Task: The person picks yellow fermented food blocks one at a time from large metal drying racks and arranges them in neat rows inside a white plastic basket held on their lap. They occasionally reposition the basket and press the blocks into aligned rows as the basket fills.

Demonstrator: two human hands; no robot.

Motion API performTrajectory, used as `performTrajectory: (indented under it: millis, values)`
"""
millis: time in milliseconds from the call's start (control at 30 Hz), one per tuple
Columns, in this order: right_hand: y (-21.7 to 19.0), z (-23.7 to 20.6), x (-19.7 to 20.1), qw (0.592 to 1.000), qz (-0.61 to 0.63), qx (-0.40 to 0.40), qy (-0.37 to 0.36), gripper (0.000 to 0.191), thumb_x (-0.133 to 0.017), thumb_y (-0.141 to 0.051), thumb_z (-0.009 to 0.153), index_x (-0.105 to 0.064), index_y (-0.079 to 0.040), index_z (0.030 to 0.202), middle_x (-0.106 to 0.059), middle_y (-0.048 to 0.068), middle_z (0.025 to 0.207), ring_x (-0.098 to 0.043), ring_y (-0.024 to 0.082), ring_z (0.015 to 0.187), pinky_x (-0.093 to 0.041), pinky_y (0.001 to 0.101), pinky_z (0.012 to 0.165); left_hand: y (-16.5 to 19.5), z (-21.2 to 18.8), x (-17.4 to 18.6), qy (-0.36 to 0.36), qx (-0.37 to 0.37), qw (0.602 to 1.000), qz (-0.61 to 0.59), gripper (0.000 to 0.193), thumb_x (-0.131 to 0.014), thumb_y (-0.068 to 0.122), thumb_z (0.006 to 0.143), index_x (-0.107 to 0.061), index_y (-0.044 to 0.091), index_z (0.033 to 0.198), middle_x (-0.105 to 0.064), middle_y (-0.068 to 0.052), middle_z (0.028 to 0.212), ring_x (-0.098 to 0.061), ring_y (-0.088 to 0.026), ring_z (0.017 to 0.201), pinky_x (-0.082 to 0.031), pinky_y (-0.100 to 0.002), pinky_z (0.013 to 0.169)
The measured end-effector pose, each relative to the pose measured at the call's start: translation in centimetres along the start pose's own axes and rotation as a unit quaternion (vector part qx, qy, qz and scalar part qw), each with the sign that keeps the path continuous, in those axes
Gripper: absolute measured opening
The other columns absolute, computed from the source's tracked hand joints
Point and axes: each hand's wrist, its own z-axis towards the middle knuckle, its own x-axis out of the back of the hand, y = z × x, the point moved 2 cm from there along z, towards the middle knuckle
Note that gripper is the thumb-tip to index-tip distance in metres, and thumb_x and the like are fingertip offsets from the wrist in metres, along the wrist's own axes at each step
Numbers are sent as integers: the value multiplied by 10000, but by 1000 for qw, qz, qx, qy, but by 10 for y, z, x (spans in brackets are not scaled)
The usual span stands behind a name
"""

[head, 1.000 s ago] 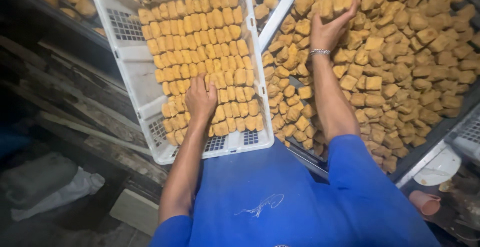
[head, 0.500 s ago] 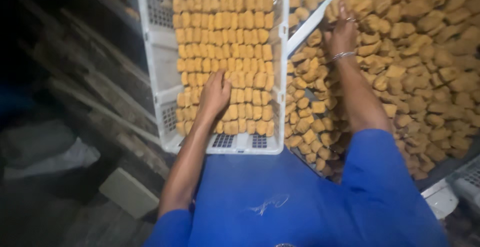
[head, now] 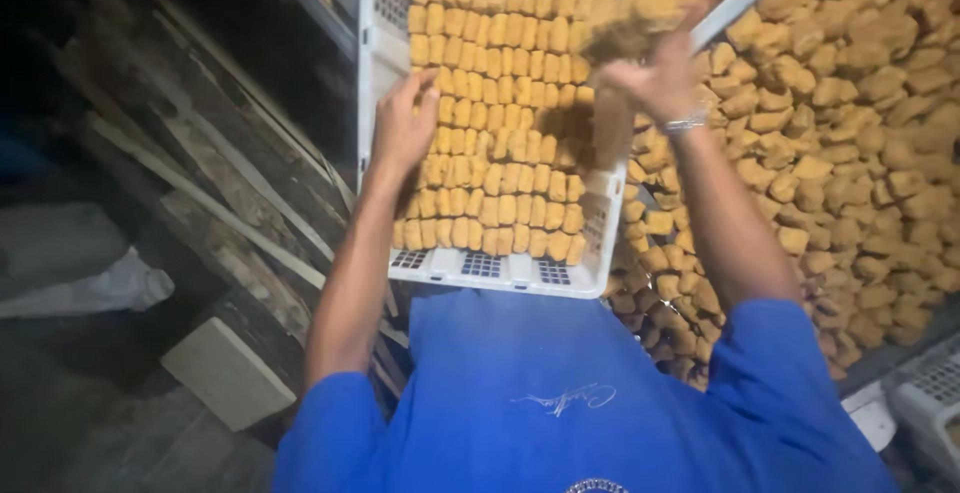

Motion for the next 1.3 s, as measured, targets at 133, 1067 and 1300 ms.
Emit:
performTrajectory:
  millis: [133, 1067, 1300]
  values:
    - [-91, 11, -121, 927, -126, 317, -154, 955, -869, -286, 705, -355, 36, 1443, -620, 317, 1215, -637, 468, 1072, -561, 491, 896, 16, 25, 28, 10, -77, 997, 30, 274, -596, 164, 1004, -694, 6, 1205, -727, -216, 1171, -693, -385, 1101, -547, -434, 959]
    - [-114, 8, -212, 883, -189, 236, -360, 417, -719, -376, 820, -768, -29, 1047, -715, 241, 944, -685, 428, 906, -547, 516, 803, 1, 20, 1, -416, 196, 818, 346, 368, -734, 13, 750, -764, -4, 1116, -755, -251, 1116, -763, -364, 1052, -599, -446, 849]
    - [-85, -8, -206, 910, -152, 176, -342, 320, -716, -301, 828, -725, -67, 1047, -715, 206, 998, -668, 403, 967, -532, 510, 829, -7, 15, 2, -358, 173, 880, 260, 422, -650, 96, 769, -723, 43, 1181, -720, -256, 1174, -706, -367, 1120, -556, -446, 913]
